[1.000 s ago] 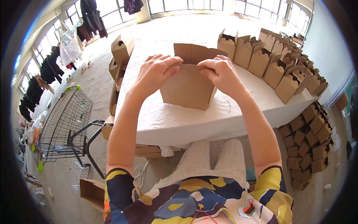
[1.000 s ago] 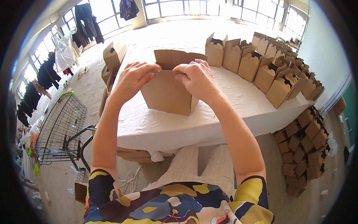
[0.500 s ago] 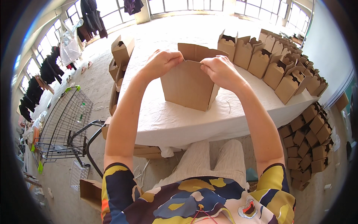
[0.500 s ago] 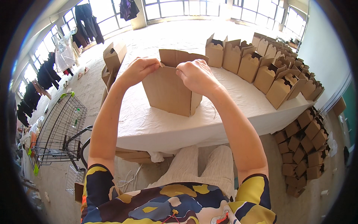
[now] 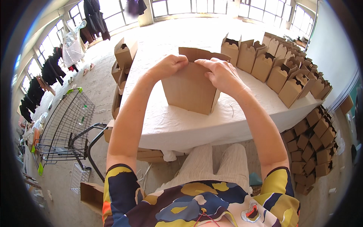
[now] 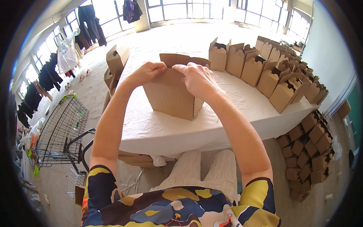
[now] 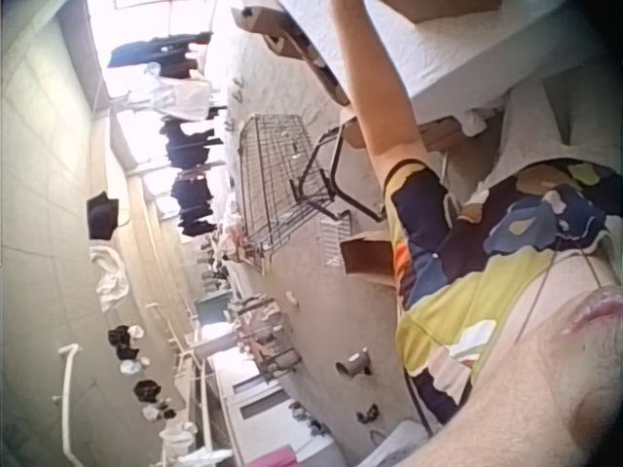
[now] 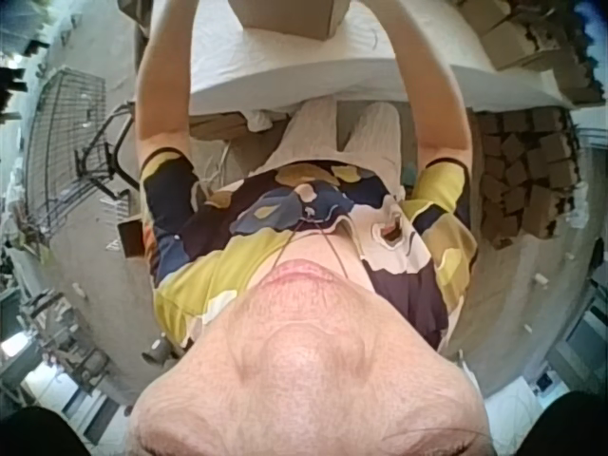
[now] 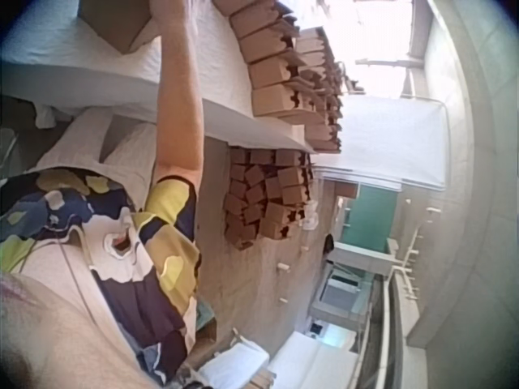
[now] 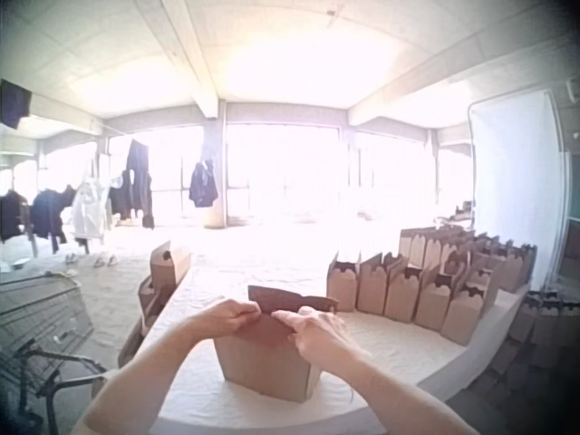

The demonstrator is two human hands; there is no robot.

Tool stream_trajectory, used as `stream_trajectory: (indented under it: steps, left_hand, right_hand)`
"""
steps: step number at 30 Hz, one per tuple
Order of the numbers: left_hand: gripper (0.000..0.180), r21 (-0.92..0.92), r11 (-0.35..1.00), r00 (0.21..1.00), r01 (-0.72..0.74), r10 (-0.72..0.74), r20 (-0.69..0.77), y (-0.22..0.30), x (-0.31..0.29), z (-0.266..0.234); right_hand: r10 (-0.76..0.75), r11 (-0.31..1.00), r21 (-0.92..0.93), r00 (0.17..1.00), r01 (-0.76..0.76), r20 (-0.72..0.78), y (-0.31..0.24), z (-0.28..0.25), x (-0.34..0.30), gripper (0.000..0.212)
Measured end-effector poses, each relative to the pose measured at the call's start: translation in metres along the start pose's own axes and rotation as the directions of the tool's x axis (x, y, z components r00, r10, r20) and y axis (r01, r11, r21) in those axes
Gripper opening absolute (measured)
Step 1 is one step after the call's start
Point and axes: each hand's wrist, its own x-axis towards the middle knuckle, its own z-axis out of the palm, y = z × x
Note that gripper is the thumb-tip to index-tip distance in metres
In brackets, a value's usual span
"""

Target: The person folds and closes cardboard boxes by hand, then stacks them on a table and picks up a new bundle of flat cardboard sheets.

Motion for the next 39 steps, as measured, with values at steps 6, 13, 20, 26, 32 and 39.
stream_trajectory:
  steps: [6,13,20,26,32,39]
  left_hand:
    - [0.022,0.056,0.990,0.987,-0.127,0.132,-0.087,-0.019,0.000,0.023]
    - [0.014,0.311,0.933,0.977,-0.178,0.206,-0.058,-0.013,-0.002,0.021]
    - [0.013,0.453,0.884,0.913,-0.114,0.273,-0.302,0.032,-0.019,0.051]
    - [0.053,0.523,0.848,0.884,-0.092,0.311,-0.349,0.056,-0.030,0.092]
    - [0.050,0.526,0.849,0.852,0.039,0.247,-0.461,0.083,-0.023,0.119]
    - [0.019,0.273,0.915,0.811,-0.295,0.392,-0.435,0.080,-0.042,0.088]
  right_hand:
    - [-0.160,0.926,-0.337,0.985,0.171,0.060,0.014,0.010,0.001,0.019]
    - [-0.088,0.872,-0.458,0.975,0.174,0.203,0.009,0.008,0.006,0.015]
    - [-0.237,0.971,0.007,0.966,0.238,-0.100,0.022,0.001,0.006,0.016]
    - [-0.110,0.992,-0.100,0.907,0.075,-0.407,0.062,-0.013,0.031,0.027]
    - [0.205,0.962,0.211,0.971,-0.175,-0.127,0.096,-0.008,0.042,0.048]
    - [0.236,0.944,0.193,0.956,-0.269,0.174,0.055,-0.037,0.019,0.047]
